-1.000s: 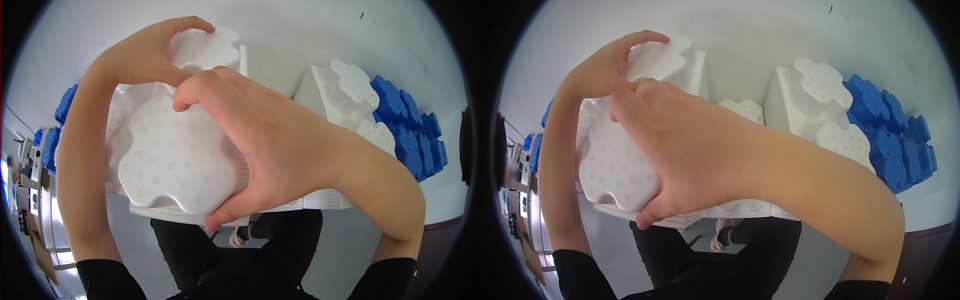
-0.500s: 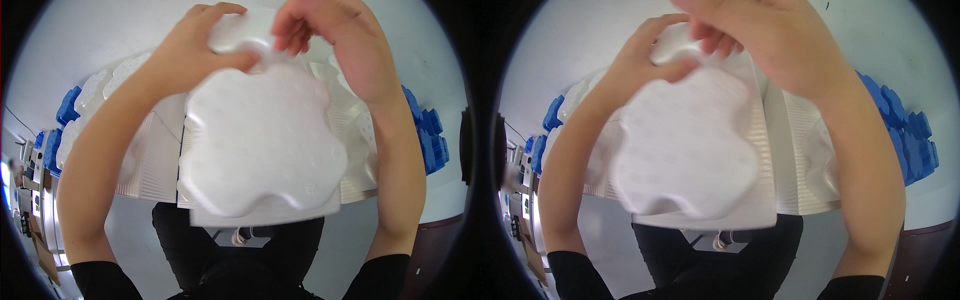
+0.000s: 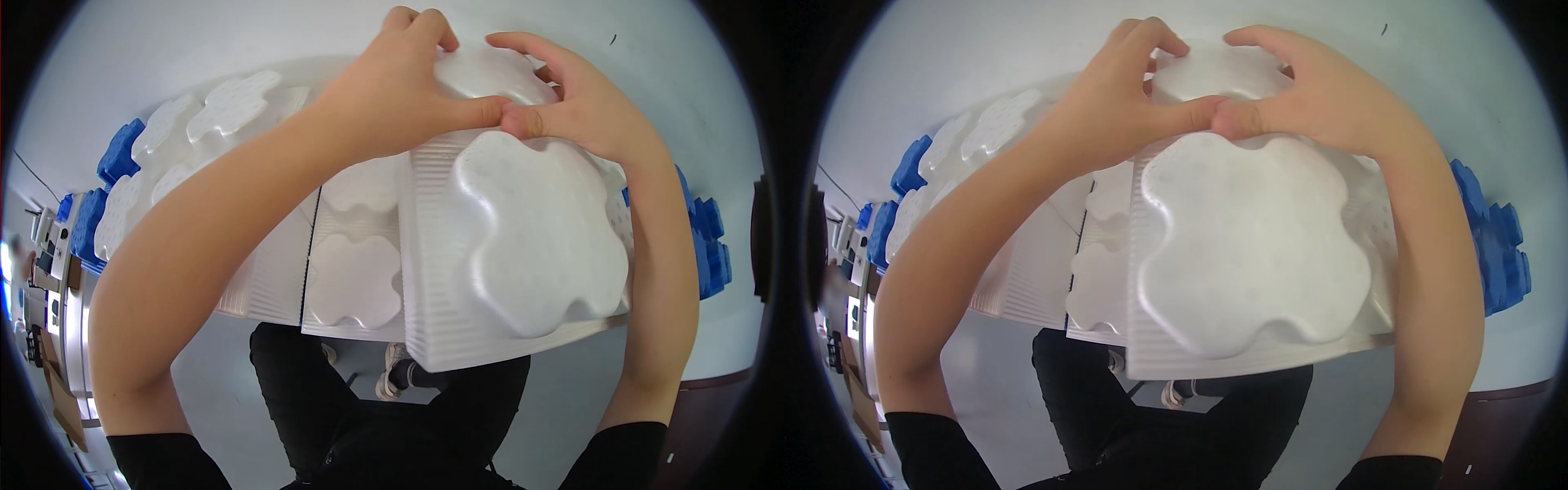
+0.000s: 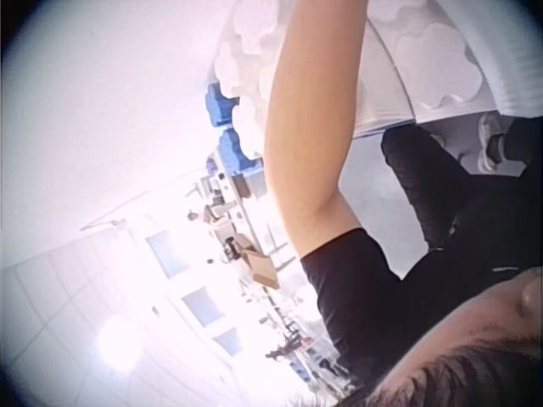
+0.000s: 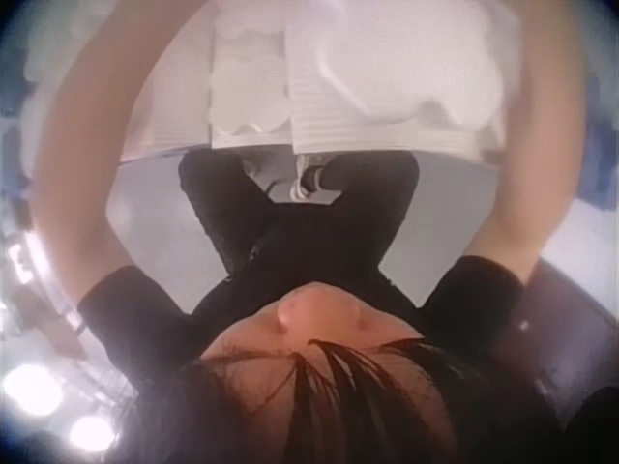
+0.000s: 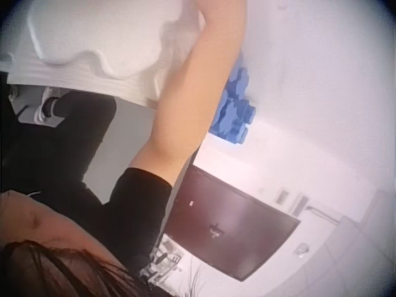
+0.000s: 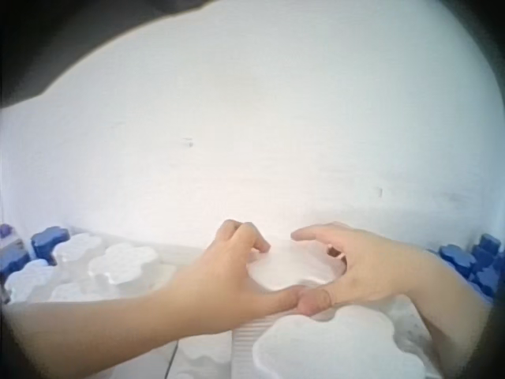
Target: The recorder is sorting and stacking pieces of white styrofoam packaging on a table.
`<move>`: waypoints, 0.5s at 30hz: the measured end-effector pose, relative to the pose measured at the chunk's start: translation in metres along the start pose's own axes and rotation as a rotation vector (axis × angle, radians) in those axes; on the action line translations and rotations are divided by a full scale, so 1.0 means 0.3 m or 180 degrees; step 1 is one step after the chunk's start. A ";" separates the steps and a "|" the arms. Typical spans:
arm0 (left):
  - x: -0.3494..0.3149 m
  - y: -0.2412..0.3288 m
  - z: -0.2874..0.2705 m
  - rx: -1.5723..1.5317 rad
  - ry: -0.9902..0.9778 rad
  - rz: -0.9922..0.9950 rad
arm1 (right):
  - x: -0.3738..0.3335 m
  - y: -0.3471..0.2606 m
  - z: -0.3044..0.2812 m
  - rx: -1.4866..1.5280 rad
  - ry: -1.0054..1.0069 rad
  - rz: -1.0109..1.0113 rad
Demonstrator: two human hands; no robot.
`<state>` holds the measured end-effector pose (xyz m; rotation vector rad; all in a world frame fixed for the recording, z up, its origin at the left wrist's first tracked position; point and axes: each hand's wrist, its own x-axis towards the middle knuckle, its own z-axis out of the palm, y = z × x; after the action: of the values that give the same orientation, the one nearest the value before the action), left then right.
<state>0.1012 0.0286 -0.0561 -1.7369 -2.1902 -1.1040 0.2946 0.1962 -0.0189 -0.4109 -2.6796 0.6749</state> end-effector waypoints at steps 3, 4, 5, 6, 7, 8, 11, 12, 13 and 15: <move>-0.002 -0.010 -0.022 -0.0775 -0.0428 -0.0002 | -0.019 0.009 -0.016 -0.0297 0.0187 -0.0163; -0.002 -0.024 -0.032 -0.1030 -0.0579 0.0025 | -0.019 0.009 -0.022 -0.0312 0.0187 -0.0157; -0.002 -0.038 -0.043 -0.1285 -0.0732 0.0054 | -0.017 0.009 -0.027 -0.0177 0.0105 -0.0004; 0.000 -0.055 -0.054 -0.1291 -0.0727 0.0045 | -0.012 0.010 -0.027 -0.0030 0.0011 0.0143; 0.002 -0.072 -0.065 -0.0999 -0.0904 0.0266 | -0.008 0.007 -0.023 -0.0035 0.0000 0.0144; 0.004 -0.085 -0.075 -0.0706 -0.1077 0.0490 | -0.006 0.002 -0.018 0.0072 -0.0013 0.0142; 0.005 -0.110 -0.093 -0.0384 -0.1343 0.0505 | 0.003 -0.013 -0.008 0.0234 -0.0150 0.0307; 0.001 -0.110 -0.095 -0.0390 -0.1338 0.0503 | 0.002 -0.020 -0.008 0.0288 -0.0243 0.0473; -0.005 -0.108 -0.097 -0.0386 -0.1463 0.0431 | -0.001 -0.018 -0.002 0.0282 -0.0247 0.0474; -0.011 -0.112 -0.095 -0.0383 -0.1586 0.0352 | -0.007 -0.006 0.017 0.0124 0.0013 0.0240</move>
<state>0.0632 0.0064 -0.0525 -2.3670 -2.2801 -0.8613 0.2942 0.1917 -0.0227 -0.5046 -2.6541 0.7458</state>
